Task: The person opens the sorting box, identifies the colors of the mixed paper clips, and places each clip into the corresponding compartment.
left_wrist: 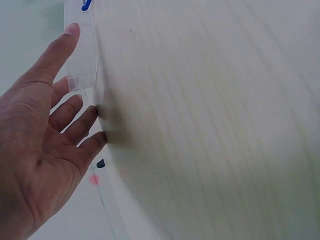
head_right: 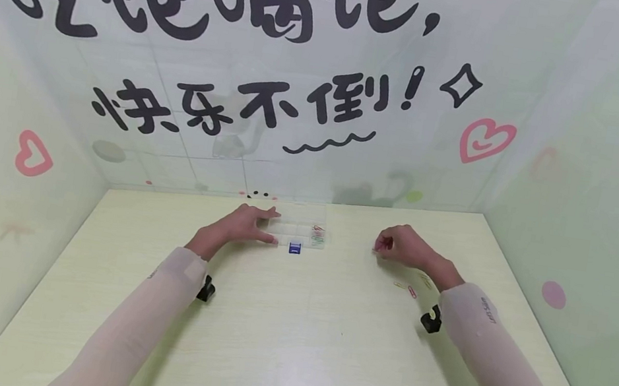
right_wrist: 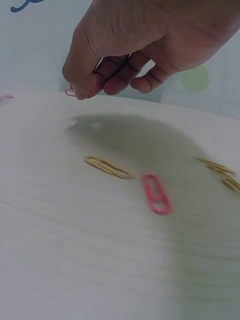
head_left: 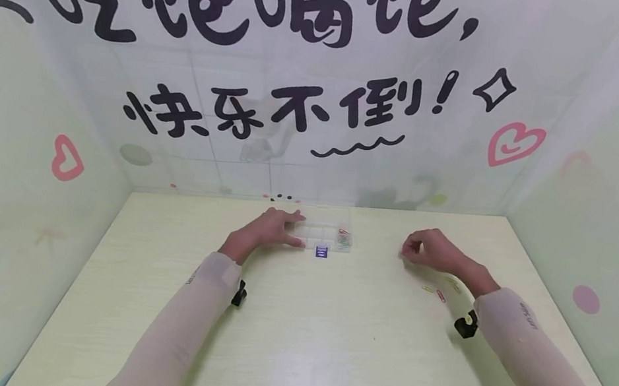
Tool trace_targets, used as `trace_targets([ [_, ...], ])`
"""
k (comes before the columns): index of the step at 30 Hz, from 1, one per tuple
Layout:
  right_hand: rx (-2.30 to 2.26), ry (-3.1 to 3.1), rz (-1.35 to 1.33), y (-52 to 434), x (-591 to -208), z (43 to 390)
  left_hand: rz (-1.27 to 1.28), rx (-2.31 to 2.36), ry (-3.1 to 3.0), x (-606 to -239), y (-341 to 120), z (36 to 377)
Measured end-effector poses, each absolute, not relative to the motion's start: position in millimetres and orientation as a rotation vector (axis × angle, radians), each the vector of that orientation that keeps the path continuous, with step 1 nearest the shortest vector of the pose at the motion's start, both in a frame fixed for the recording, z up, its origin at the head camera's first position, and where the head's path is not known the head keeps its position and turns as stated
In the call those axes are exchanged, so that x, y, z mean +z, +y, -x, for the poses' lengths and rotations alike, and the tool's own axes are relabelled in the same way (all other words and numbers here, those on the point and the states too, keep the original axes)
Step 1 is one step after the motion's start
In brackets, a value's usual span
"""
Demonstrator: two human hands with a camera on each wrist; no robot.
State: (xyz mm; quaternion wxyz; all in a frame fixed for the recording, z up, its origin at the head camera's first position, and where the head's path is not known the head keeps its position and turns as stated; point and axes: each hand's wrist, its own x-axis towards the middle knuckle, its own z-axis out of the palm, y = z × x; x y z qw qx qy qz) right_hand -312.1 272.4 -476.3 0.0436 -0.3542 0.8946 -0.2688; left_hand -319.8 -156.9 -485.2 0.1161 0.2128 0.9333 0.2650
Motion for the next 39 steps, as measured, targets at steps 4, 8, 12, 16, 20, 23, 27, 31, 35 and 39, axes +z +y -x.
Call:
trace_targets([
  [4, -0.842, 2.732, 1.079, 254, -474, 315, -0.638, 0.774, 2.736, -486, -158, 320],
  [8, -0.877, 2.725, 1.09, 232, -469, 317, -0.649, 0.778, 2.739, -487, -158, 321],
  [12, -0.899, 2.732, 1.123, 210, -464, 320, -0.648, 0.782, 2.739, -487, -158, 321],
  [16, -0.919, 2.737, 1.131, 188, -459, 323, -0.646, 0.777, 2.74, -487, -158, 322],
  [20, -0.918, 2.755, 1.116, 170, -458, 327, -0.643, 0.761, 2.741, -486, -157, 321],
  [23, -0.909, 2.771, 1.102, 158, -459, 329, -0.638, 0.749, 2.738, -486, -157, 321],
  [27, -0.899, 2.786, 1.068, 143, -460, 331, -0.63, 0.753, 2.736, -486, -157, 320],
  [31, -0.882, 2.79, 1.03, 130, -461, 334, -0.62, 0.767, 2.736, -486, -157, 321],
  [35, -0.853, 2.784, 1.028, 120, -464, 338, -0.619, 0.764, 2.74, -485, -157, 320],
  [39, -0.821, 2.777, 1.031, 113, -466, 340, -0.624, 0.757, 2.742, -486, -157, 320],
])
